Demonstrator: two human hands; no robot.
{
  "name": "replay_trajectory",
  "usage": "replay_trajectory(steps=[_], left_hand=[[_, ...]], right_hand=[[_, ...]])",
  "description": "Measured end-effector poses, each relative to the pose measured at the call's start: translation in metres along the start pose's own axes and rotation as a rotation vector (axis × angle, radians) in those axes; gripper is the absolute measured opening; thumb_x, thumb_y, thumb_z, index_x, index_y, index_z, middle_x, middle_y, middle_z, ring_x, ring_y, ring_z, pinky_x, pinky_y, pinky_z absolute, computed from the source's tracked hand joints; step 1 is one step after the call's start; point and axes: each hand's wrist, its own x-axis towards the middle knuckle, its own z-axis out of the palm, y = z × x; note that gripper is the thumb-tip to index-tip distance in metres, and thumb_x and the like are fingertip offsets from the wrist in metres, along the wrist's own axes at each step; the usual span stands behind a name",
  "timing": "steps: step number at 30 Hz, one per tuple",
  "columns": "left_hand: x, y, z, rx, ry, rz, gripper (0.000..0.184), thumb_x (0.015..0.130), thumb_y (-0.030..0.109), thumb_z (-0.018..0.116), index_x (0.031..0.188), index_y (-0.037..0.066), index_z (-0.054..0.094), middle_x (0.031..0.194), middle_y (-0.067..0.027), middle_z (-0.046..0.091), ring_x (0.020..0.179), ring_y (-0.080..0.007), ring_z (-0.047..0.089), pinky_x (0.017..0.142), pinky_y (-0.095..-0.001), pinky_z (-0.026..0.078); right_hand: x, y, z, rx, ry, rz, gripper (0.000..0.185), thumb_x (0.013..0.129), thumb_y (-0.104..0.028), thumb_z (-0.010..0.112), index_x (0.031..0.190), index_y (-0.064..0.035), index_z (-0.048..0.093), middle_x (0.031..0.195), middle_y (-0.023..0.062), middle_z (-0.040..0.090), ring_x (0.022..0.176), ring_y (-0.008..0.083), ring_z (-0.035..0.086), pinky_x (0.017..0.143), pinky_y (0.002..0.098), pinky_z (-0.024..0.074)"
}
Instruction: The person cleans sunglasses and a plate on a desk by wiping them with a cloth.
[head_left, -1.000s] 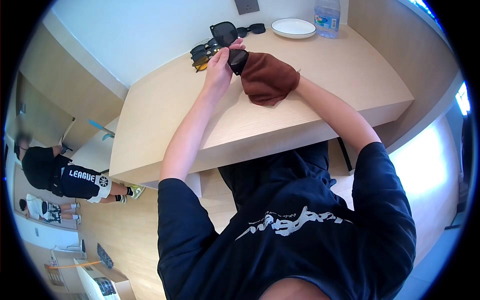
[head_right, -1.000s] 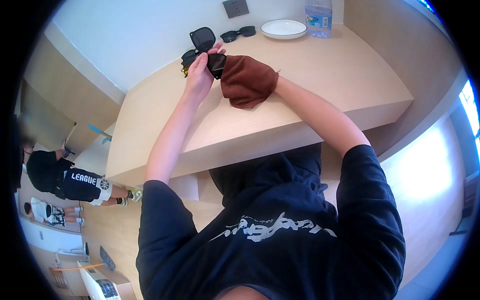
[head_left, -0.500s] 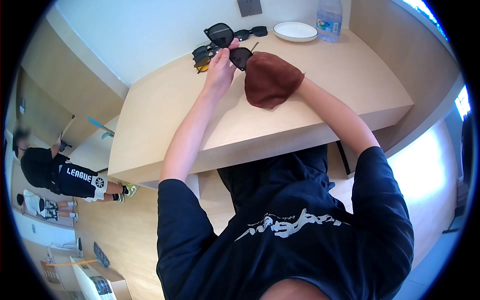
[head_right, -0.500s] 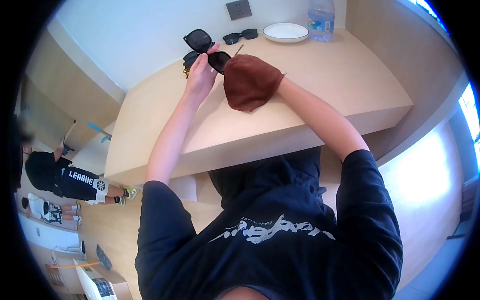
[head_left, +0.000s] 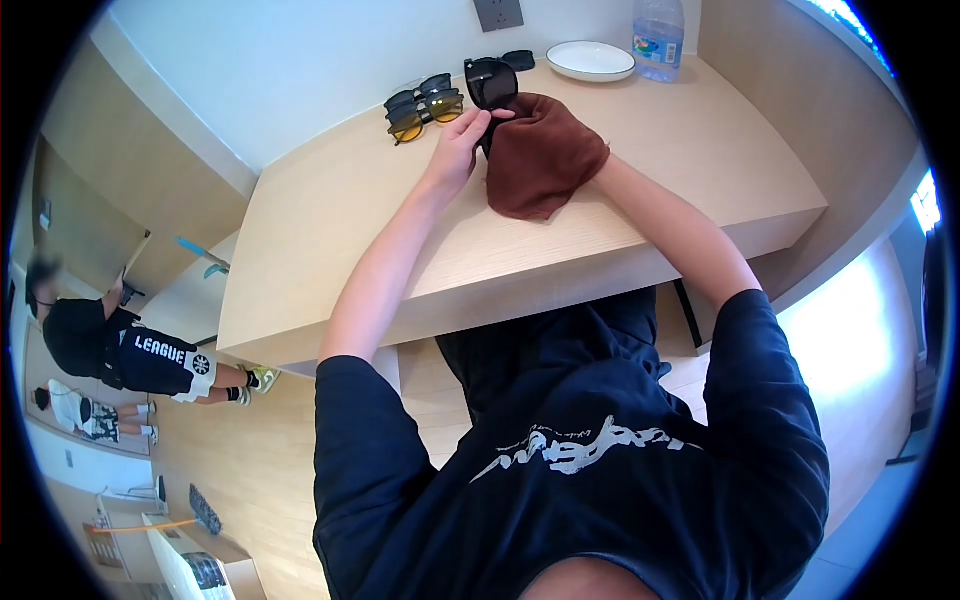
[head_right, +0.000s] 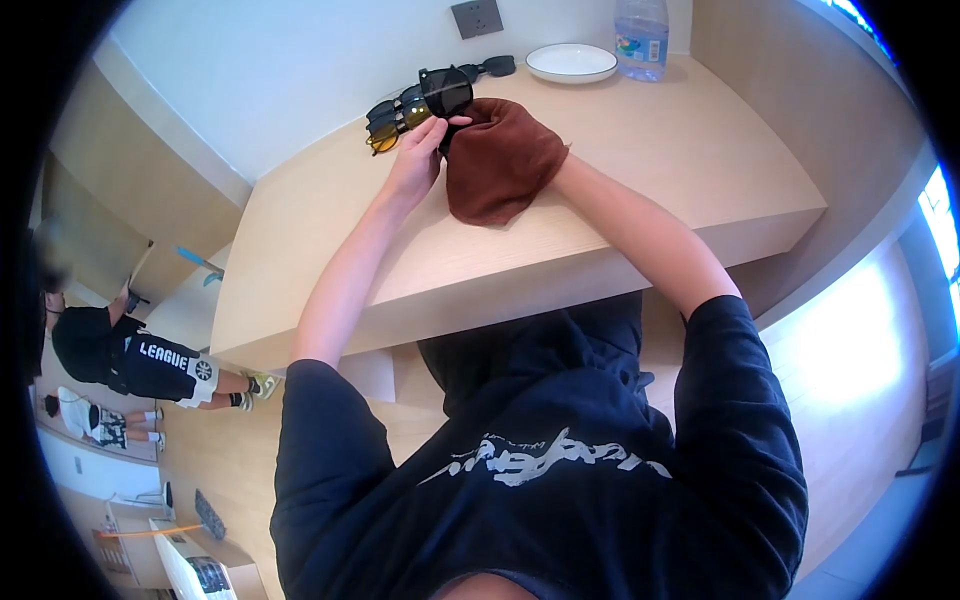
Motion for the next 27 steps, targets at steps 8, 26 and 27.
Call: replay_trajectory(steps=[8,26,27], left_hand=[[0.002,0.007,0.002,0.124,0.264,0.087,0.028,0.101,0.02,0.046,0.096,0.001,0.067,0.091,-0.0041,0.068,0.081,-0.0133,0.061,0.075,-0.0302,0.048],[-0.002,0.014,0.002,0.763,0.312,0.367,0.043,0.075,0.017,0.082,0.109,0.001,0.06,0.109,-0.0093,0.068,0.103,-0.0213,0.064,0.091,-0.034,0.05],[-0.005,0.018,0.004,0.889,0.276,0.402,0.045,0.074,0.017,0.083,0.109,0.0,0.06,0.109,-0.0096,0.067,0.104,-0.0214,0.064,0.091,-0.0341,0.05]], right_hand=[[0.0,-0.021,0.014,-0.11,0.085,-0.085,0.028,0.091,-0.009,0.063,0.116,0.0013,0.057,0.097,0.0025,0.065,0.089,0.0087,0.06,0.081,0.0249,0.0514],[0.007,0.002,-0.031,-0.132,0.154,-0.069,0.023,0.085,-0.011,0.068,0.106,-0.0007,0.064,0.105,0.007,0.068,0.095,0.012,0.064,0.085,0.0265,0.0533],[0.006,0.004,-0.032,-0.278,0.234,-0.027,0.025,0.085,-0.012,0.068,0.106,-0.0005,0.064,0.106,0.0076,0.068,0.096,0.0124,0.064,0.085,0.0269,0.0536]])
